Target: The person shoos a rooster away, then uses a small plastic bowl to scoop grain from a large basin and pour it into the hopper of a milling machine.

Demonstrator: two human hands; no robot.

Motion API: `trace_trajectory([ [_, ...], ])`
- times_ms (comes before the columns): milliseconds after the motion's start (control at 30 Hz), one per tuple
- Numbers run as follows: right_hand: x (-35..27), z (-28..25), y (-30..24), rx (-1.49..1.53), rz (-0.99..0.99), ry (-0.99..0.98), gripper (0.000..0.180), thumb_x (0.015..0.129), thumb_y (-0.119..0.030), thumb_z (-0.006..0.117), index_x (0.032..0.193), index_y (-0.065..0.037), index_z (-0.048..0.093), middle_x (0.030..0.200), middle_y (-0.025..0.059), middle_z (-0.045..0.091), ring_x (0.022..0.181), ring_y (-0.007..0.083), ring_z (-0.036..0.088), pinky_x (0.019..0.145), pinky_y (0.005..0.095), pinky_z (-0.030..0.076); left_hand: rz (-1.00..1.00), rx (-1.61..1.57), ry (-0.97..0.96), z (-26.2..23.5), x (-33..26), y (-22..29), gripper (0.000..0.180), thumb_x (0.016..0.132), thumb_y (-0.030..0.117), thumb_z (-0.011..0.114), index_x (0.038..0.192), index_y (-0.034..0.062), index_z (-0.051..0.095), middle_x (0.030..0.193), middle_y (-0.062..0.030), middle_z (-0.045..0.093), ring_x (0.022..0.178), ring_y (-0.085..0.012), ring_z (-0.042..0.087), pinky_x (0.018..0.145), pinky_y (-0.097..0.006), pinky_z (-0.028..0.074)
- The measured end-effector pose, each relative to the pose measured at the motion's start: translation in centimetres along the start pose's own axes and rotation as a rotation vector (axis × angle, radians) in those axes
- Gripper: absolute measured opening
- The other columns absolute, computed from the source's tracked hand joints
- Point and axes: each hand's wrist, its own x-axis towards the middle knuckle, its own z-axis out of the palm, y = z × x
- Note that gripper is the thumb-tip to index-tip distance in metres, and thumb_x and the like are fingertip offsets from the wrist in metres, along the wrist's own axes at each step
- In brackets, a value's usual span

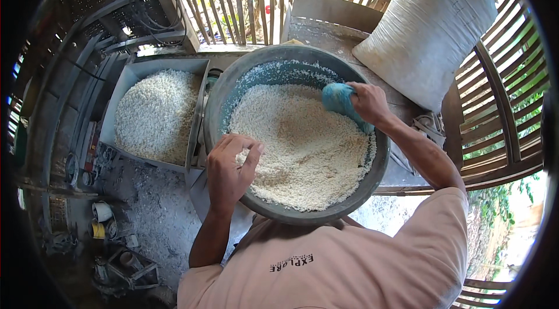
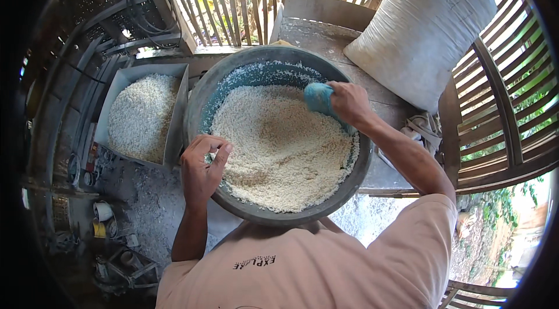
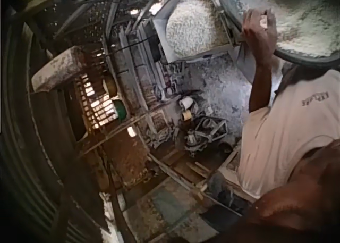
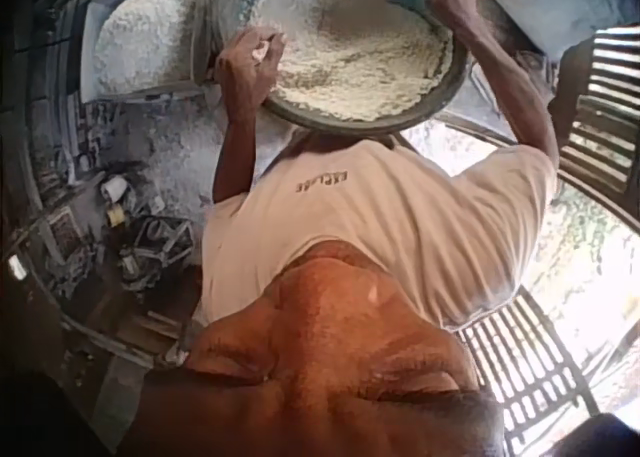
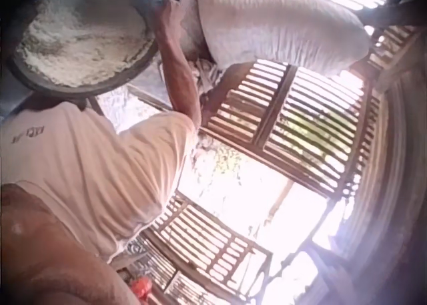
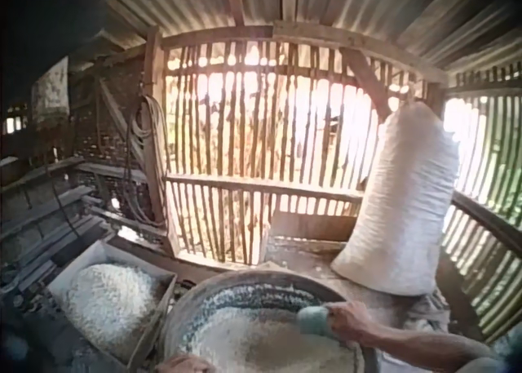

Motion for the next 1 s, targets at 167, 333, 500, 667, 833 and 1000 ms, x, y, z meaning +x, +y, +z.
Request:
trace_trajectory([
  [167, -3.3, -0.3, 0.1, 0.204, 0.24, -0.209, 0.03, 0.079, -0.014, 0.054, 0.101, -0.005, 0.072, 0.089, 0.0224, 0.069, 0.085, 0.0391, 0.067, 0.079, 0.0449, 0.052, -0.012, 0.009, 0.016, 0.2, 0.0, -0.4, 0.012, 0.084, 0.012, 0.07, 0.079, 0.0014, 0.066, 0.08, -0.0121, 0.067, 0.077, -0.0276, 0.063, 0.072, -0.037, 0.049],
  [333, -6.1, -0.3, -1.9, 0.382, 0.453, -0.342, 0.032, 0.079, -0.013, 0.055, 0.105, -0.004, 0.072, 0.072, 0.0169, 0.067, 0.065, 0.0238, 0.064, 0.065, 0.0378, 0.05, -0.003, 0.05, 0.03, 0.3, -0.1, -0.3, 0.012, 0.084, 0.012, 0.07, 0.081, 0.0012, 0.067, 0.08, -0.0118, 0.067, 0.076, -0.027, 0.063, 0.072, -0.036, 0.049],
  [500, -6.4, -1.1, -6.5, 0.646, 0.766, -0.522, 0.024, 0.083, -0.009, 0.052, 0.09, 0.003, 0.072, 0.064, 0.0032, 0.06, 0.057, 0.0107, 0.052, 0.049, 0.0317, 0.04, 0.033, 0.079, 0.066, 0.4, -0.2, -0.6, 0.011, 0.082, 0.013, 0.072, 0.081, 0.0037, 0.066, 0.082, -0.011, 0.068, 0.083, -0.0296, 0.064, 0.076, -0.039, 0.049],
  [667, -7.9, 5.4, -7.5, 0.835, 0.832, -0.499, 0.018, 0.079, -0.004, 0.053, 0.081, 0.005, 0.069, 0.064, 0.0034, 0.059, 0.055, 0.0124, 0.049, 0.046, 0.0355, 0.034, 0.039, 0.065, 0.06, 0.5, -0.1, -0.7, 0.011, 0.082, 0.013, 0.072, 0.082, 0.004, 0.066, 0.085, -0.0109, 0.068, 0.087, -0.0304, 0.064, 0.078, -0.04, 0.049],
  [833, -7.4, 8.8, -8.3, 0.926, 0.892, -0.468, 0.016, 0.079, -0.004, 0.053, 0.072, 0.002, 0.066, 0.06, 0.0019, 0.054, 0.052, 0.0124, 0.046, 0.046, 0.0366, 0.031, 0.066, 0.049, 0.074, 0.6, 0.2, -0.6, 0.011, 0.082, 0.013, 0.071, 0.083, 0.0038, 0.066, 0.086, -0.0114, 0.067, 0.088, -0.0309, 0.063, 0.08, -0.041, 0.049],
  [1000, -6.8, 6.4, -7.4, 0.973, 0.68, -0.51, 0.022, 0.085, -0.002, 0.051, 0.091, 0.004, 0.072, 0.071, 0.0033, 0.065, 0.059, 0.0094, 0.056, 0.052, 0.0281, 0.043, 0.018, 0.009, 0.069, 0.2, 0.1, -1.2, 0.01, 0.084, 0.012, 0.069, 0.084, 0.0028, 0.065, 0.088, -0.0125, 0.068, 0.085, -0.0301, 0.063, 0.079, -0.04, 0.049],
])
